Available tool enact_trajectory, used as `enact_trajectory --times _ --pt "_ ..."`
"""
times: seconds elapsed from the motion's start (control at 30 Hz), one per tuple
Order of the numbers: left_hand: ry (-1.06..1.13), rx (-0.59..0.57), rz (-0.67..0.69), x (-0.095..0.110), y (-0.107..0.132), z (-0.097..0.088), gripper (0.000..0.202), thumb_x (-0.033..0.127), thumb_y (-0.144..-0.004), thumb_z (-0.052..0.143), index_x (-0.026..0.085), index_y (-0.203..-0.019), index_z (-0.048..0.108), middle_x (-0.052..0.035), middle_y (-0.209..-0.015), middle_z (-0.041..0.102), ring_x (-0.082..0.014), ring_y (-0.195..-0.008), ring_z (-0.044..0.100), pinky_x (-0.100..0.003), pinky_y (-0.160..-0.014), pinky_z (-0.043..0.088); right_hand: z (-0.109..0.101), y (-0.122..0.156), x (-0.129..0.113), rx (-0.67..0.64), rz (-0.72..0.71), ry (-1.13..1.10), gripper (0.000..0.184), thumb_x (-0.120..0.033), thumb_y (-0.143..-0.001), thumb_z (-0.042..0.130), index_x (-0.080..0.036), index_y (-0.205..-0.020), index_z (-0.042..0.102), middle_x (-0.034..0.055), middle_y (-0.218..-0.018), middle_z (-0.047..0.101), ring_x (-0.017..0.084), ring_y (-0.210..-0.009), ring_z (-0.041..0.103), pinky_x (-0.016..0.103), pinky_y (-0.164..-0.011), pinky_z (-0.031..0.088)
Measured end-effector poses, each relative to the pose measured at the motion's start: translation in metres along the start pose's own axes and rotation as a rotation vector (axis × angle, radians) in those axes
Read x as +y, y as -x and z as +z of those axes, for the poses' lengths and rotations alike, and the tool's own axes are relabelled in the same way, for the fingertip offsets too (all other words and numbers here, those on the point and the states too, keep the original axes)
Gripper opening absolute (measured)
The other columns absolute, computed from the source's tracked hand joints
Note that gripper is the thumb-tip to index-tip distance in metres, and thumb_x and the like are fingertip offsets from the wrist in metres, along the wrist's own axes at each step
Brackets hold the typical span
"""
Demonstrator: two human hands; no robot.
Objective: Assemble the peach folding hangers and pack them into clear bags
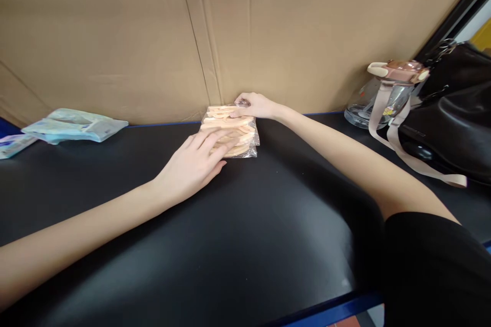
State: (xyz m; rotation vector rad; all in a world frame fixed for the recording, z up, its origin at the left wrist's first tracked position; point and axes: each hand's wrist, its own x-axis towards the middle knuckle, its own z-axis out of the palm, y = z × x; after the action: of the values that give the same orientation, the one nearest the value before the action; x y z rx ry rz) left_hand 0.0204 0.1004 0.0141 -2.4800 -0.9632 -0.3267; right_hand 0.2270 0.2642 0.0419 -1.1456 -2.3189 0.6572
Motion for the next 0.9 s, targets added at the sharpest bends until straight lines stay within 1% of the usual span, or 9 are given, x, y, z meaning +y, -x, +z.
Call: enact_trajectory --times 0.1,0.17,0.27,0.33,0.4,0.6,0.7,0.8,0.9 --pt "-0.033 -0.013 -0.022 -0.006 -0.001 0.006 0.044 0.007 -0.097 0.044 0.007 -0.140 0.048 -0.0195 -0.140 0.055 -0.0352 -0.130 0.052 -0.046 -0.104 0.046 0.001 0.010 -0.010 0.160 -0.032 0.208 0.063 -0.046 -0.074 0.077 -0.015 -0.122 0.054 0.0168 -0.122 0.061 0.038 -0.121 0.048 0.052 -0.103 0.034" --pt "-0.045 -0.017 -0.035 -0.007 -0.002 0.010 0.044 0.007 -0.097 0.043 0.008 -0.141 0.048 -0.0165 -0.135 0.060 -0.0321 -0.123 0.057 -0.042 -0.101 0.049 0.002 0.018 -0.018 0.215 -0.068 0.401 0.054 -0.048 -0.086 0.064 -0.014 -0.127 0.052 0.0187 -0.129 0.056 0.037 -0.124 0.046 0.050 -0.101 0.034" --pt "-0.058 -0.012 -0.059 -0.006 -0.003 0.012 0.045 0.007 -0.097 0.043 0.011 -0.142 0.048 -0.0141 -0.134 0.062 -0.0305 -0.119 0.060 -0.041 -0.097 0.052 0.004 0.030 -0.026 0.110 -0.088 0.572 0.048 -0.056 -0.096 0.045 -0.015 -0.111 0.064 0.0142 -0.113 0.066 0.029 -0.104 0.060 0.040 -0.087 0.043" --pt "-0.062 -0.014 -0.072 -0.005 -0.005 0.012 0.044 0.007 -0.098 0.042 0.012 -0.141 0.049 -0.0133 -0.134 0.062 -0.0301 -0.118 0.061 -0.041 -0.096 0.053 0.006 0.034 -0.029 0.014 -0.079 0.558 0.053 -0.061 -0.097 0.041 -0.016 -0.101 0.068 0.0102 -0.104 0.070 0.024 -0.094 0.064 0.035 -0.080 0.045" --pt "-0.059 -0.022 -0.083 -0.005 -0.008 0.013 0.043 0.008 -0.098 0.041 0.012 -0.140 0.051 -0.0130 -0.133 0.063 -0.0298 -0.118 0.060 -0.040 -0.096 0.053 0.010 0.034 -0.030 -0.010 -0.057 0.572 0.053 -0.057 -0.100 0.037 -0.015 -0.104 0.069 0.0108 -0.109 0.070 0.024 -0.097 0.064 0.034 -0.081 0.045" --pt "-0.007 -0.039 -0.120 -0.002 -0.020 0.017 0.040 0.009 -0.098 0.041 0.014 -0.137 0.051 -0.0125 -0.130 0.063 -0.0270 -0.119 0.060 -0.037 -0.093 0.054 0.042 0.019 -0.042 0.161 0.085 0.655 0.050 -0.036 -0.104 0.031 0.000 -0.114 0.065 0.0250 -0.120 0.064 0.035 -0.116 0.057 0.046 -0.097 0.039" --pt "0.038 -0.040 -0.160 -0.001 -0.021 0.016 0.029 0.011 -0.097 0.043 0.012 -0.122 0.057 -0.0135 -0.118 0.065 -0.0274 -0.108 0.063 -0.035 -0.080 0.057 0.054 0.013 -0.047 0.194 0.088 0.645 0.052 -0.034 -0.106 0.024 -0.002 -0.118 0.063 0.0232 -0.122 0.063 0.033 -0.117 0.057 0.045 -0.099 0.038" --pt "0.108 -0.032 -0.188 -0.002 -0.020 0.013 0.023 0.013 -0.095 0.046 0.013 -0.115 0.057 -0.0127 -0.115 0.063 -0.0274 -0.102 0.064 -0.033 -0.069 0.058 0.057 0.014 -0.046 0.155 0.051 0.623 0.052 -0.038 -0.107 0.024 -0.006 -0.124 0.061 0.0205 -0.124 0.062 0.030 -0.117 0.058 0.043 -0.100 0.038" --pt "0.181 -0.023 -0.178 0.000 -0.018 0.010 0.024 0.018 -0.094 0.049 0.013 -0.117 0.054 -0.0127 -0.120 0.060 -0.0274 -0.105 0.063 -0.036 -0.076 0.058 0.053 0.015 -0.045 0.111 0.014 0.591 0.047 -0.041 -0.106 0.031 -0.009 -0.130 0.057 0.0183 -0.129 0.062 0.030 -0.124 0.054 0.043 -0.104 0.036"
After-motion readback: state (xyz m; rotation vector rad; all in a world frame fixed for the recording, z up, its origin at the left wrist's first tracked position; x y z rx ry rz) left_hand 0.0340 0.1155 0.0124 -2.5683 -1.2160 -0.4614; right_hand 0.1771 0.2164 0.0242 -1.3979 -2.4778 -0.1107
